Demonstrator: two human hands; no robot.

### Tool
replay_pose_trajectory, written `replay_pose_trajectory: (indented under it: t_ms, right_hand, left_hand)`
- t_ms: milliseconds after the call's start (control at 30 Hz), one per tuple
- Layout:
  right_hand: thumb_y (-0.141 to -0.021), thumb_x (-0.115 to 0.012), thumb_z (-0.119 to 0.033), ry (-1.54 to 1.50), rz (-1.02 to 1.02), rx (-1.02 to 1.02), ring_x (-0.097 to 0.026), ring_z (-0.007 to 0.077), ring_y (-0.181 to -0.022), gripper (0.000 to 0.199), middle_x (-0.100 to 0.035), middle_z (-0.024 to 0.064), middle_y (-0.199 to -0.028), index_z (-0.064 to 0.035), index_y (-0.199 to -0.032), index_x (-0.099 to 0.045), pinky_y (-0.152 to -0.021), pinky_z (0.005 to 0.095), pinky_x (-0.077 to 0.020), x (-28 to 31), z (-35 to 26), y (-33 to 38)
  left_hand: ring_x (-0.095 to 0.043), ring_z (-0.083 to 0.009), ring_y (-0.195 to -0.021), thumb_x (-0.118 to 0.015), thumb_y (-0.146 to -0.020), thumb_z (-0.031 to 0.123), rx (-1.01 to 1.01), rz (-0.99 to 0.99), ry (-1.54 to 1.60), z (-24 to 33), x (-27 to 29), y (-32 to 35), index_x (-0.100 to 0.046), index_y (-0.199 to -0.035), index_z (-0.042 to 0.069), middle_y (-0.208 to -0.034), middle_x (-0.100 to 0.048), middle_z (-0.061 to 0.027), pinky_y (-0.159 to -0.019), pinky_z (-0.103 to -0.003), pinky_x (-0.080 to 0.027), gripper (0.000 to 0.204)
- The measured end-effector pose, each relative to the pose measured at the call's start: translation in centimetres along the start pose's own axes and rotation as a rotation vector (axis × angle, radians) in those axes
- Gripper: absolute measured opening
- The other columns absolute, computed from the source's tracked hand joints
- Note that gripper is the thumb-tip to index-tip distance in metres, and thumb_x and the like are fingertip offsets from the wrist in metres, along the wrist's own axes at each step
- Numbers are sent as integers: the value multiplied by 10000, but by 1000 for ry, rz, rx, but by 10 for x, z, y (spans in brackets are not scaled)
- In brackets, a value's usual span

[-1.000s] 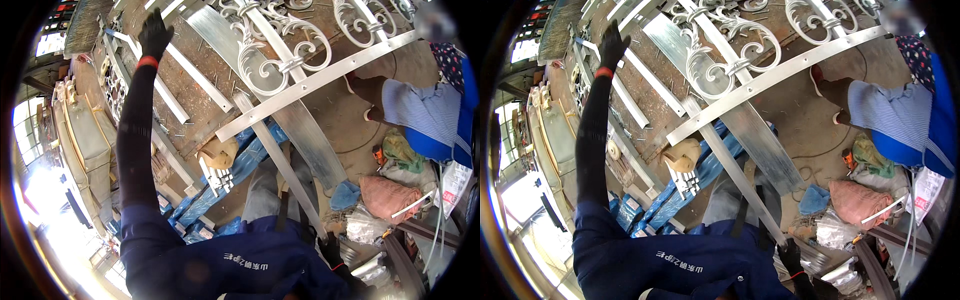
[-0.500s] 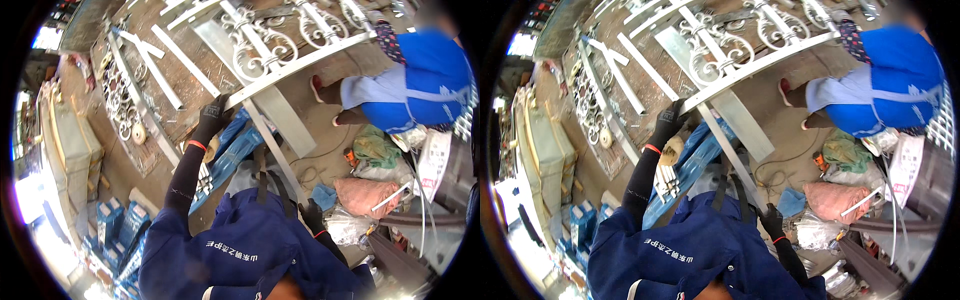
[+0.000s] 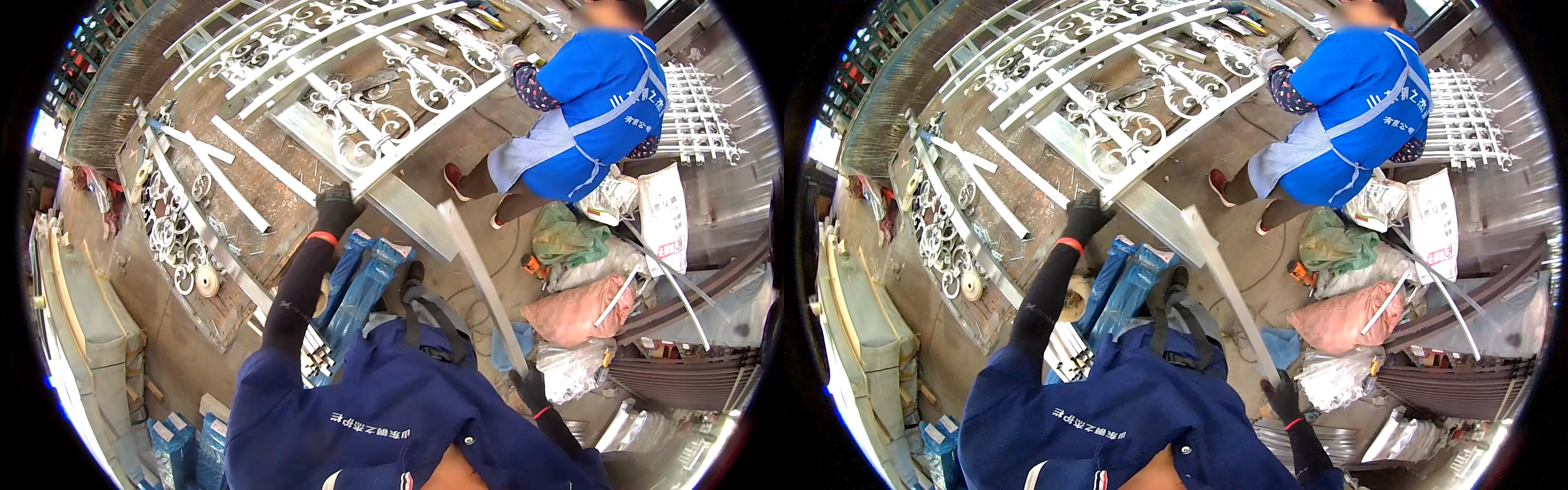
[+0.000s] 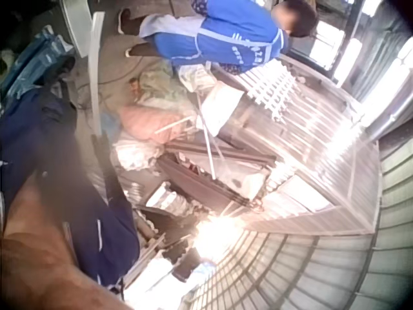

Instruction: The person uses a power drill to fasten screws into a white ornate metal gate frame. They align metal bars and decorative pieces, then secure them with the drill. A coworker is visible nearby.

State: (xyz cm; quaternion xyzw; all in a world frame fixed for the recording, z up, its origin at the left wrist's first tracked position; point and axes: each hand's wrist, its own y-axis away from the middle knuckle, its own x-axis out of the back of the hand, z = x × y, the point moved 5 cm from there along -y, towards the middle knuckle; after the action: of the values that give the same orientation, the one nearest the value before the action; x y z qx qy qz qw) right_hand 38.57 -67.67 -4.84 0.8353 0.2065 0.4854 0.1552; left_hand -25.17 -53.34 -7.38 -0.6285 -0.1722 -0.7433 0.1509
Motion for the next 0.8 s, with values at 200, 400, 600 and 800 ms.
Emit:
replay_pose_trajectory:
  t_ms: [200, 400, 600, 800]
  right_hand:
    - [-828, -648, -394, 86, 68, 127, -601, 391, -952, 476, -621, 221, -1021, -53, -1143, -547, -786, 454, -479, 17, -81, -72]
    - [-859, -610, -377, 62, 25, 191, -622, 383, -883, 471, -640, 195, -955, -62, -1190, -498, -754, 458, -484, 70, -113, -151]
    - [-860, -620, -354, 142, 8, 358, -619, 401, -840, 447, -644, 215, -895, -47, -1165, -503, -710, 475, -481, 130, -124, -221]
    - [-839, -637, -416, 314, 37, 503, -636, 370, -872, 519, -653, 172, -966, -85, -1217, -506, -733, 456, -501, 200, -114, -281]
  left_hand:
    - [-660, -322, -807, -623, -805, 439, 41, 95, 91, 4, -23, -10, -553, -1007, 66, -899, -665, -134, -682, -456, -511, 430]
    - [-648, -335, -857, -637, -800, 407, 77, 65, 88, -1, -20, -8, -538, -1149, 80, -945, -656, -143, -722, -467, -501, 488]
    - [-485, -344, -1129, -741, -688, 266, 32, 374, 164, 89, 28, -35, -472, -1255, 78, -1188, -519, -162, -948, -464, -402, 655]
    - [-394, -340, -1279, -757, -680, 405, -132, 206, -5, 180, 1, -146, -387, -1351, 90, -1341, -450, -152, -1051, -481, -317, 829]
